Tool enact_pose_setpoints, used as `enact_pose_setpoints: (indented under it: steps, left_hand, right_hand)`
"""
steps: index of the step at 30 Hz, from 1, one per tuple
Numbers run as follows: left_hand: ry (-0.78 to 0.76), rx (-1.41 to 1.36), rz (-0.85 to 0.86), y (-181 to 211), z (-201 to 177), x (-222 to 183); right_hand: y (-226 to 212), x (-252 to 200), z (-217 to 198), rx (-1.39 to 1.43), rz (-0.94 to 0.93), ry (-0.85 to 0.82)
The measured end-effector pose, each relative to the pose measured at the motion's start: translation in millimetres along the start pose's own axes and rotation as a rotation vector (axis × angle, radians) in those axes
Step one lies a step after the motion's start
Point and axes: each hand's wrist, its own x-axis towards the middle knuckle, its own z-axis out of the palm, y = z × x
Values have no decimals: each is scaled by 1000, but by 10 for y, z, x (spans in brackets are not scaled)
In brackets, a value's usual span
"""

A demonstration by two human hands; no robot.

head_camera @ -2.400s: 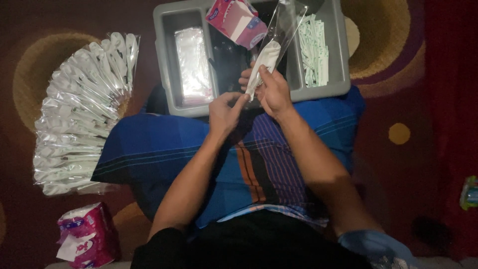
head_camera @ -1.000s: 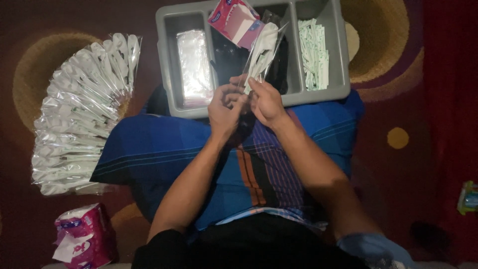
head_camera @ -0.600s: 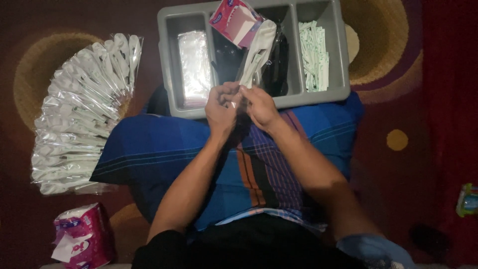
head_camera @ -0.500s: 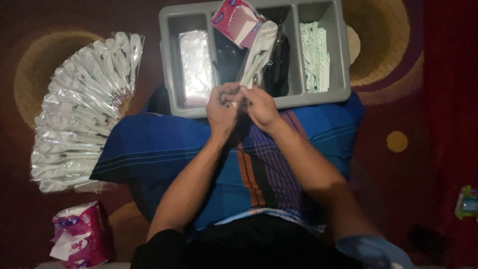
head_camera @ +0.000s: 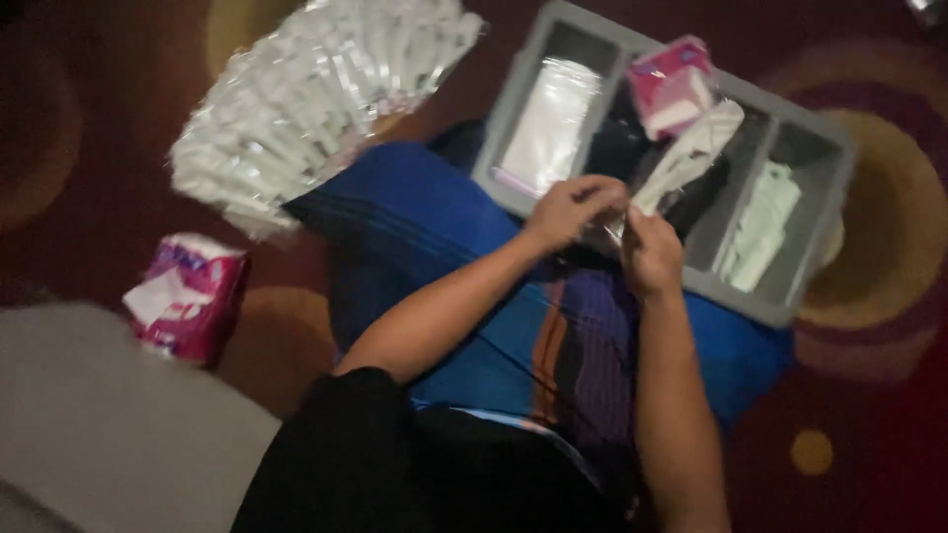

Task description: Wrapping individual plastic spoons and forks in paper napkins and organizing them in a tray.

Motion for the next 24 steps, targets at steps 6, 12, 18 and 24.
enact_pose_setpoints:
  steps: [6,12,18,24]
  left_hand:
    - [-20,150,-82,84,-12,-5]
    - [26,230,-95,-49,-63,118]
    - [115,179,-91,-23,-155,210]
    - [234,0,-45,248,-519,385]
  right_hand:
    - [195,-111,239,193,-153,-90]
    - [-385,300,-308,1175,790,-420]
    - [-754,627,-672,1721,862,-465]
    - [-737,588,-780,1253,500,-816]
